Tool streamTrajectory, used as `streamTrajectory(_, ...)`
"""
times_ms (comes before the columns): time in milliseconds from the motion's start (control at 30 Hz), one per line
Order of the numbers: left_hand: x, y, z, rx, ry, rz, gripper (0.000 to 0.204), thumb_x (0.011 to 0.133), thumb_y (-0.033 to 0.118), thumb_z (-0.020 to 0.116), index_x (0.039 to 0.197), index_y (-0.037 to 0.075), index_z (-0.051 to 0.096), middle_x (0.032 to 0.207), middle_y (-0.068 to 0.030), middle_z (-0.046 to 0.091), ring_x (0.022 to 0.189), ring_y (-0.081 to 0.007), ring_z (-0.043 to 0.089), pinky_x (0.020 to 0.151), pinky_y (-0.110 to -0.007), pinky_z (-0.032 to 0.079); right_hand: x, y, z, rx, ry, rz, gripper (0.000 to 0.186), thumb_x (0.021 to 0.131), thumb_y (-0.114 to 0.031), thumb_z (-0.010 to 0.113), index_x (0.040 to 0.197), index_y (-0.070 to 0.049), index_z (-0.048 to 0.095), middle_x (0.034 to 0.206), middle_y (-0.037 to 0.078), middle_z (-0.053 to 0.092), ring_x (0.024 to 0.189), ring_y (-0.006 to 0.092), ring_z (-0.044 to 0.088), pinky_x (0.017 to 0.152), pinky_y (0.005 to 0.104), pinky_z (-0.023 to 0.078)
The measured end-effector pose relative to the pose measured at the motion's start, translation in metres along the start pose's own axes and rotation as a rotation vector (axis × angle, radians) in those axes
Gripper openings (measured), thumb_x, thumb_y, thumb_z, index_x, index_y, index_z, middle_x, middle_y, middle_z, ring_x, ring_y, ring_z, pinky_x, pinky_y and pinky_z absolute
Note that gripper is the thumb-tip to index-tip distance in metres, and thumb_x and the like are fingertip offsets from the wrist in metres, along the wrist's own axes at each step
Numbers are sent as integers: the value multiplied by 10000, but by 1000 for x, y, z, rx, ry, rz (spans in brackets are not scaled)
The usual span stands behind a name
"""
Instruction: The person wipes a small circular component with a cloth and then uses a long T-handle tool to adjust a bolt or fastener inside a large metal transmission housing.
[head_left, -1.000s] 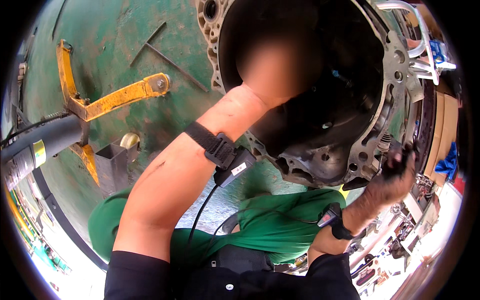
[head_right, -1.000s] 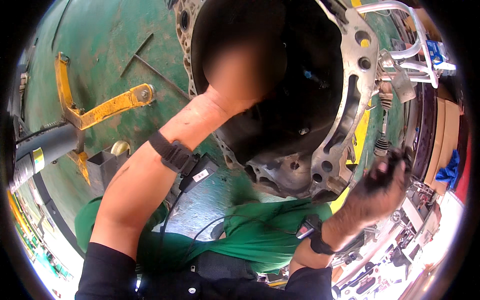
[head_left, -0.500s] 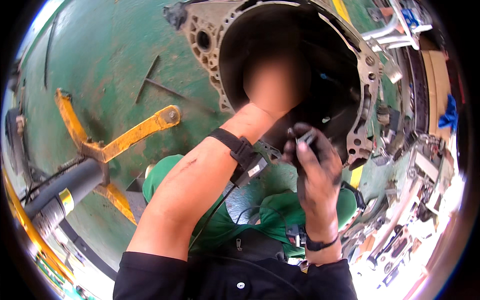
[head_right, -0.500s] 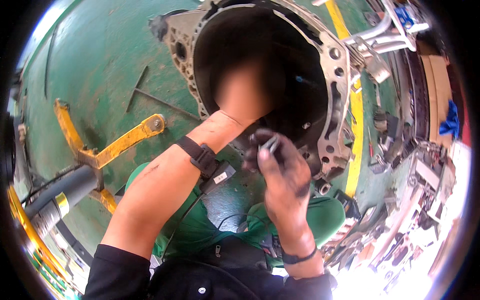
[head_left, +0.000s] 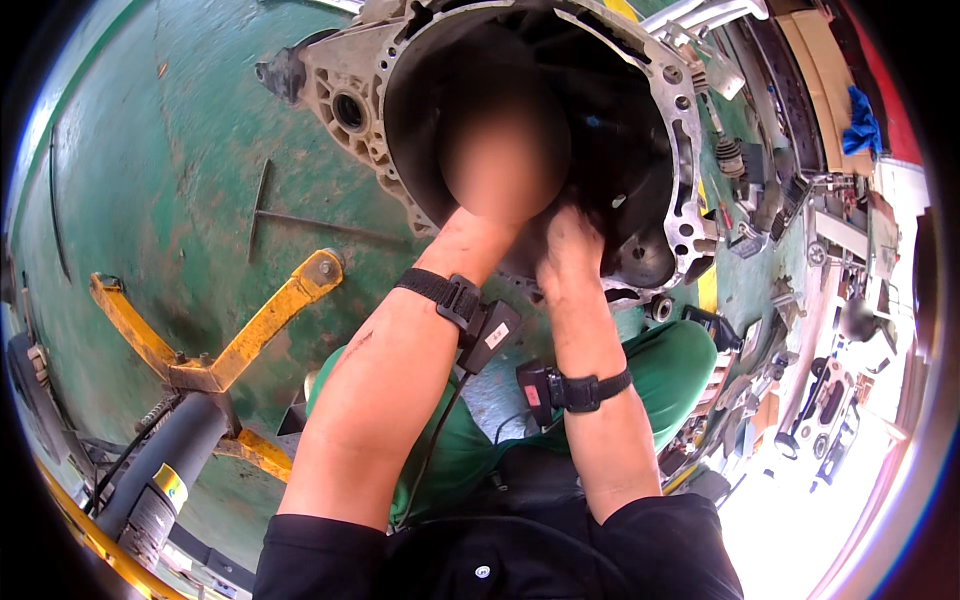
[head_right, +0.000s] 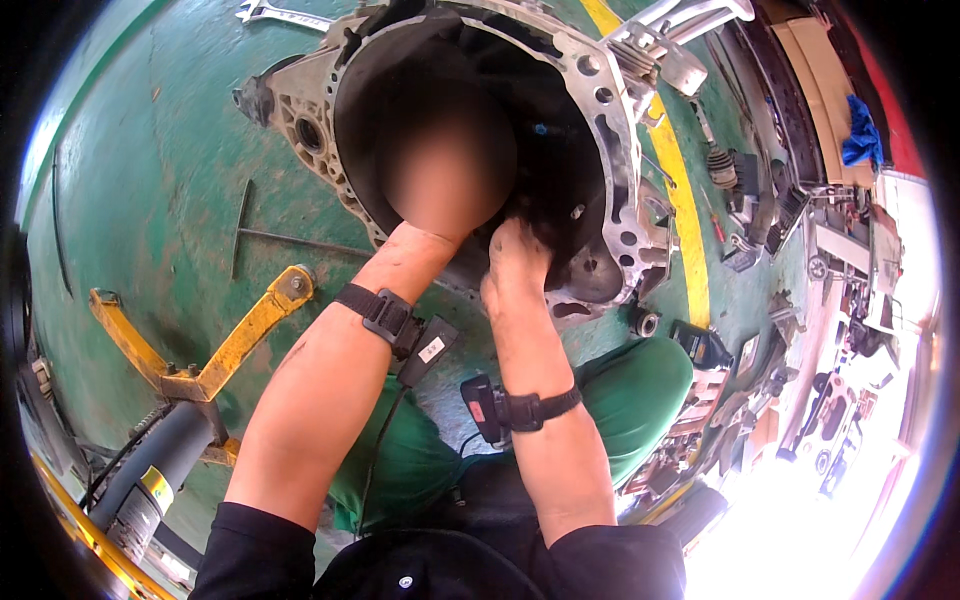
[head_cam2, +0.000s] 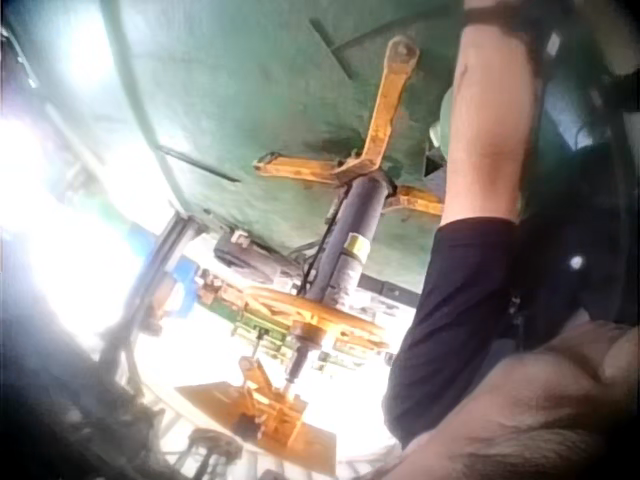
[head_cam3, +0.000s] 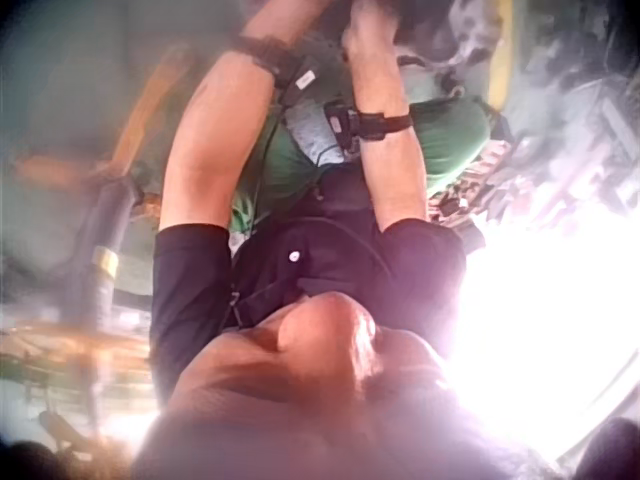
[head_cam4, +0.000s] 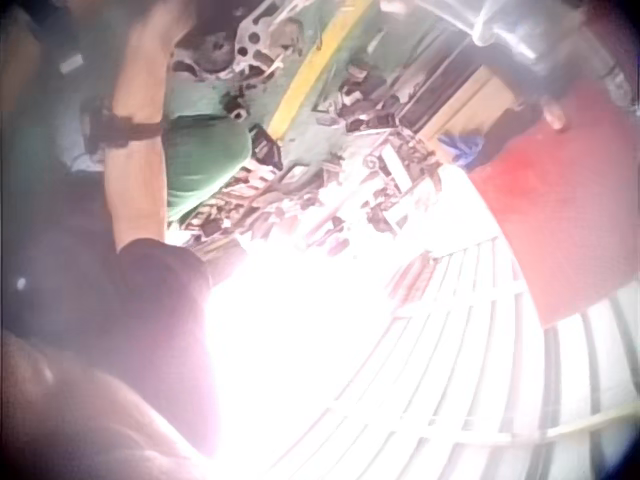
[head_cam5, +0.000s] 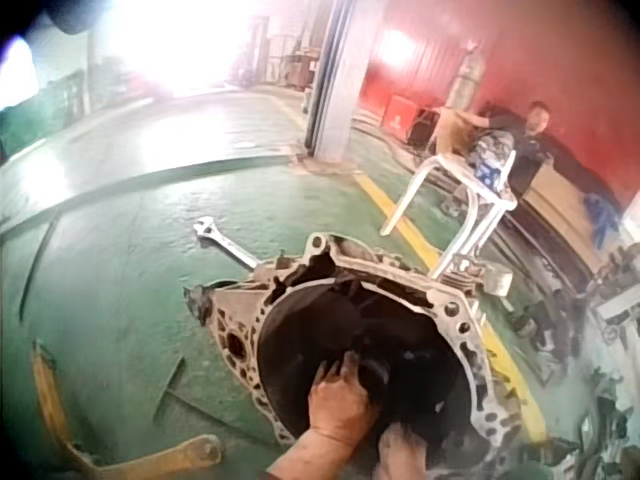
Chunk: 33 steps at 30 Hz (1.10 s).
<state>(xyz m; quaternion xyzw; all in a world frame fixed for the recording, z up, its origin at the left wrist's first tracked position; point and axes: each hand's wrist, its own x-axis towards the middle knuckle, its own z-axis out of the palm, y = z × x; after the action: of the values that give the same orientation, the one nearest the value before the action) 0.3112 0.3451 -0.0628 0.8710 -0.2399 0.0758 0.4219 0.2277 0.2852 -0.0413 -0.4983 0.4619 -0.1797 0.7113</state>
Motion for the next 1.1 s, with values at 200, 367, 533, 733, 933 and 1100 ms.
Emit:
streamTrajectory(200,-3,-3,-2,12,0,6,745,660,292,772,1263,-39,486,1053,-214,668,973,-386,638,1017,-462,439,-3,-20,9,108,9,195,455,1002,-181,412,1418,2,421,1416,118,479,1265,225,483,1033,351,418)
streamTrajectory(367,-2,-1,-3,25,11,10,737,664,290,767,1259,-40,484,1054,-220,666,969,-391,637,1013,-463,440,1,2,3,85,-28,-55,439,996,-175,425,1400,-6,454,1399,109,503,1244,221,502,1031,349,418)
streamTrajectory(533,3,5,-8,65,84,2,728,669,288,762,1256,-40,482,1055,-226,664,966,-397,636,1010,-464,440,-2,1,2,83,-66,-101,424,991,-169,437,1382,-14,488,1381,100,526,1222,217,521,1028,346,418)
streamTrajectory(733,3,5,-2,58,66,-14,710,676,284,756,1246,-39,483,1051,-239,660,951,-407,635,1001,-468,442,21,12,-7,208,-14,23,370,989,-168,455,1318,-21,539,1285,94,576,1110,232,576,966,380,468)
streamTrajectory(933,2,-1,1,56,38,42,604,723,248,733,1217,-14,506,1035,-214,642,925,-375,622,890,-431,463,30,14,-7,274,-24,50,306,980,-178,504,1248,-51,581,1154,83,619,1009,230,599,890,367,496)
streamTrajectory(1100,4,-6,15,103,223,211,371,779,198,703,1092,39,581,916,-149,622,747,-316,617,636,-390,512,45,17,-3,280,19,5,314,974,-187,530,1258,-67,587,1139,85,635,983,223,612,839,362,513)
